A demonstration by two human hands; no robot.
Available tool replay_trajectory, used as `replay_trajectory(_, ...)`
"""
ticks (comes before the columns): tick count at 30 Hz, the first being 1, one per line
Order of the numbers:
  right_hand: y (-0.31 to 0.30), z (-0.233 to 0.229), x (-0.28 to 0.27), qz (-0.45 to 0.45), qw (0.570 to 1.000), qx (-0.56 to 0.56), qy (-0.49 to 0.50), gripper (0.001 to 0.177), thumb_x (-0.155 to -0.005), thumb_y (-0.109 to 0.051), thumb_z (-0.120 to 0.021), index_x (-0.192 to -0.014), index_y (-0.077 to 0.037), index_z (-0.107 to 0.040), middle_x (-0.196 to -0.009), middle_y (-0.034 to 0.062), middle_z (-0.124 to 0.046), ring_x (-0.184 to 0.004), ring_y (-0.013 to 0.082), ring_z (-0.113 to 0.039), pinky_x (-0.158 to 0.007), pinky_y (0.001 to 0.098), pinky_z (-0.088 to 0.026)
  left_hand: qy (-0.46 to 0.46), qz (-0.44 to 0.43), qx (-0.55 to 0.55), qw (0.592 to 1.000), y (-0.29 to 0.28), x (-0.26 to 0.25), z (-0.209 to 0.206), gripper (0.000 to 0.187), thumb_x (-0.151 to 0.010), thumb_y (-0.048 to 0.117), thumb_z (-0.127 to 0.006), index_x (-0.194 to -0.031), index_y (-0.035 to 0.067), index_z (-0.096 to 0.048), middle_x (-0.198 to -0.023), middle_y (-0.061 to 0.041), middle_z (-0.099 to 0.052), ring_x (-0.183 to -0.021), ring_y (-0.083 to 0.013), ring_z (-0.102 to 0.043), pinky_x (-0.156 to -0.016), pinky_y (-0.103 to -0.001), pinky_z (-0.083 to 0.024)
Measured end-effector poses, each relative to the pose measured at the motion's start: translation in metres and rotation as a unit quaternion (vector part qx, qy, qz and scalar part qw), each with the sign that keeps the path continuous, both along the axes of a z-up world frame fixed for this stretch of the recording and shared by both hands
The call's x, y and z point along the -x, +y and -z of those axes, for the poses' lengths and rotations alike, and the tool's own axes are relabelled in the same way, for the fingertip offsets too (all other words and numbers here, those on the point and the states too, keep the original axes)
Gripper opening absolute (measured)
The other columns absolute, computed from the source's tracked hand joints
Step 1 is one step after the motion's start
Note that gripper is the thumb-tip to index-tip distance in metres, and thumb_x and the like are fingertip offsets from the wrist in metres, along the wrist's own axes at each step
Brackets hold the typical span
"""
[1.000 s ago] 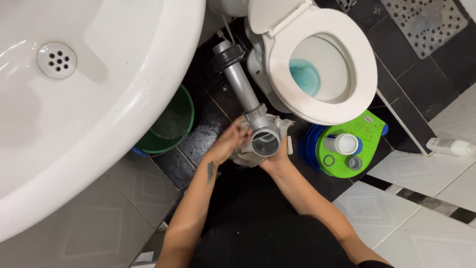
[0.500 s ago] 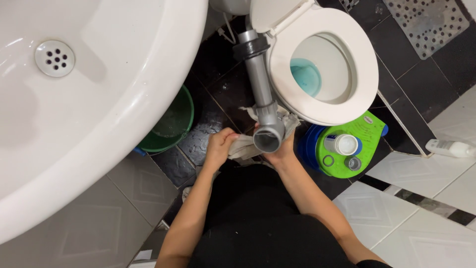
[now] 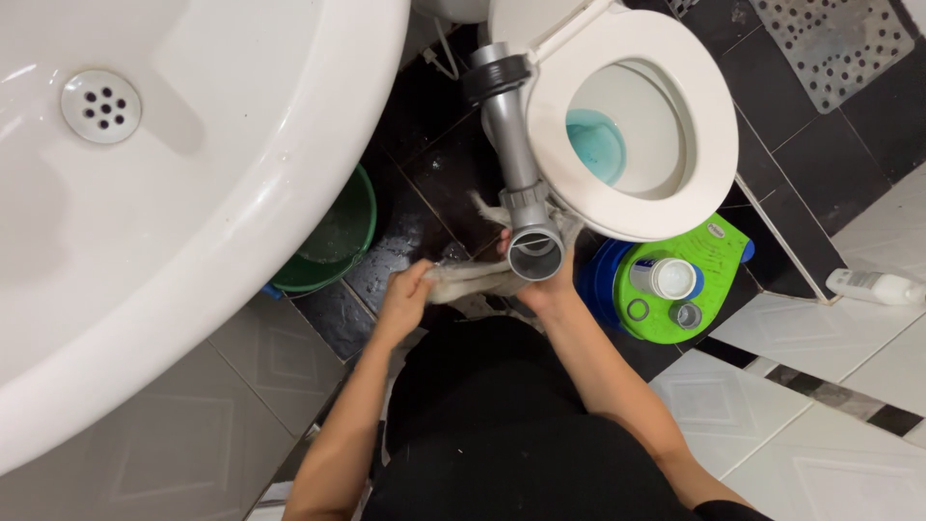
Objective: Assembling and inspecting plumbing pipes for a sink drain repair.
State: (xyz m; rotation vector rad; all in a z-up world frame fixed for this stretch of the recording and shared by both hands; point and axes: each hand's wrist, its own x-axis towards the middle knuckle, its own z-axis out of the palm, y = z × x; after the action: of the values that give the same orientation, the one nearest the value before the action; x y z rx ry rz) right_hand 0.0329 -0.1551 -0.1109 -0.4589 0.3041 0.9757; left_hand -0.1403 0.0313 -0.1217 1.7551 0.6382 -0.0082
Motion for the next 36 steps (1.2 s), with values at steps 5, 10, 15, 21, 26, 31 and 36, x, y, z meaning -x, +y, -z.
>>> replay_trajectory(5,-0.002,0.017,0.002,-0.051,0.997,-0.052,0.036,0.063,-0.108,-0.059,-0.041,-0.116,0.000,-0.062,-0.100,0.0202,-0.070,-0.091,0.0285,-0.069,-0.076,0.0365,-0.059,-0.027,-0.069,-0.024,0.997,-0.020,0.001,0.043,0.014,-0.099,0.014,-0.066,-0.097,0.001,-0.066,-0.064,-0.014,-0.053,-0.057,-0.0178,-0.048,-0.055,-0.032,-0.040)
replay_trajectory(10,-0.007,0.025,0.005,-0.057,0.996,-0.035,-0.060,0.088,-0.101,-0.080,-0.037,-0.114,0.004,-0.061,-0.100,0.0217,-0.070,-0.089,0.0289,-0.072,-0.074,0.0374,-0.061,-0.043,-0.041,0.056,0.997,-0.007,0.001,0.066,0.021,-0.103,0.022,-0.071,-0.097,0.002,-0.066,-0.083,-0.011,-0.062,-0.076,-0.0173,-0.055,-0.069,-0.034,-0.048)
replay_trajectory(15,-0.006,0.033,0.024,-0.059,0.976,0.197,-0.075,0.067,-0.097,-0.061,-0.041,-0.138,-0.009,-0.047,-0.135,0.0145,-0.060,-0.121,0.0286,-0.064,-0.101,0.0420,-0.057,-0.190,-0.065,0.256,0.946,0.000,-0.051,-0.003,0.060,-0.107,0.049,-0.051,-0.155,0.013,-0.044,-0.144,0.005,-0.060,-0.141,-0.0143,-0.050,-0.119,-0.043,-0.038)
replay_trajectory(21,0.004,0.021,0.037,-0.083,0.958,0.209,-0.178,0.052,-0.105,-0.045,-0.039,-0.143,-0.009,-0.047,-0.146,0.0074,-0.054,-0.136,0.0223,-0.051,-0.116,0.0386,-0.041,-0.202,-0.170,0.367,0.892,-0.009,-0.070,-0.032,0.047,-0.100,0.018,-0.060,-0.142,0.004,-0.041,-0.104,-0.014,-0.069,-0.105,-0.0261,-0.067,-0.093,-0.043,-0.055)
replay_trajectory(26,-0.013,0.056,0.024,-0.088,0.959,0.235,-0.131,0.042,-0.104,-0.023,-0.037,-0.135,-0.002,-0.055,-0.138,0.0143,-0.060,-0.126,0.0261,-0.058,-0.110,0.0415,-0.046,-0.209,-0.219,0.411,0.860,0.006,-0.061,-0.062,0.036,-0.100,0.012,-0.054,-0.133,0.006,-0.043,-0.098,-0.014,-0.067,-0.093,-0.0238,-0.069,-0.085,-0.039,-0.061)
replay_trajectory(31,-0.013,0.081,0.024,-0.099,0.945,0.265,-0.163,0.041,-0.095,0.001,-0.034,-0.127,0.001,-0.060,-0.126,0.0162,-0.066,-0.115,0.0267,-0.065,-0.102,0.0399,-0.053,-0.205,-0.242,0.438,0.842,0.005,-0.059,-0.065,0.035,-0.099,0.014,-0.053,-0.132,0.006,-0.043,-0.098,-0.013,-0.066,-0.088,-0.0224,-0.070,-0.080,-0.040,-0.063)
replay_trajectory(36,-0.011,0.073,0.022,-0.076,0.932,0.273,-0.228,0.028,-0.117,-0.015,-0.041,-0.119,0.003,-0.063,-0.112,0.0165,-0.066,-0.096,0.0215,-0.065,-0.087,0.0360,-0.053,-0.208,-0.230,0.441,0.843,0.002,-0.061,-0.063,0.035,-0.100,0.018,-0.053,-0.132,0.007,-0.044,-0.099,-0.013,-0.066,-0.086,-0.0230,-0.069,-0.078,-0.040,-0.062)
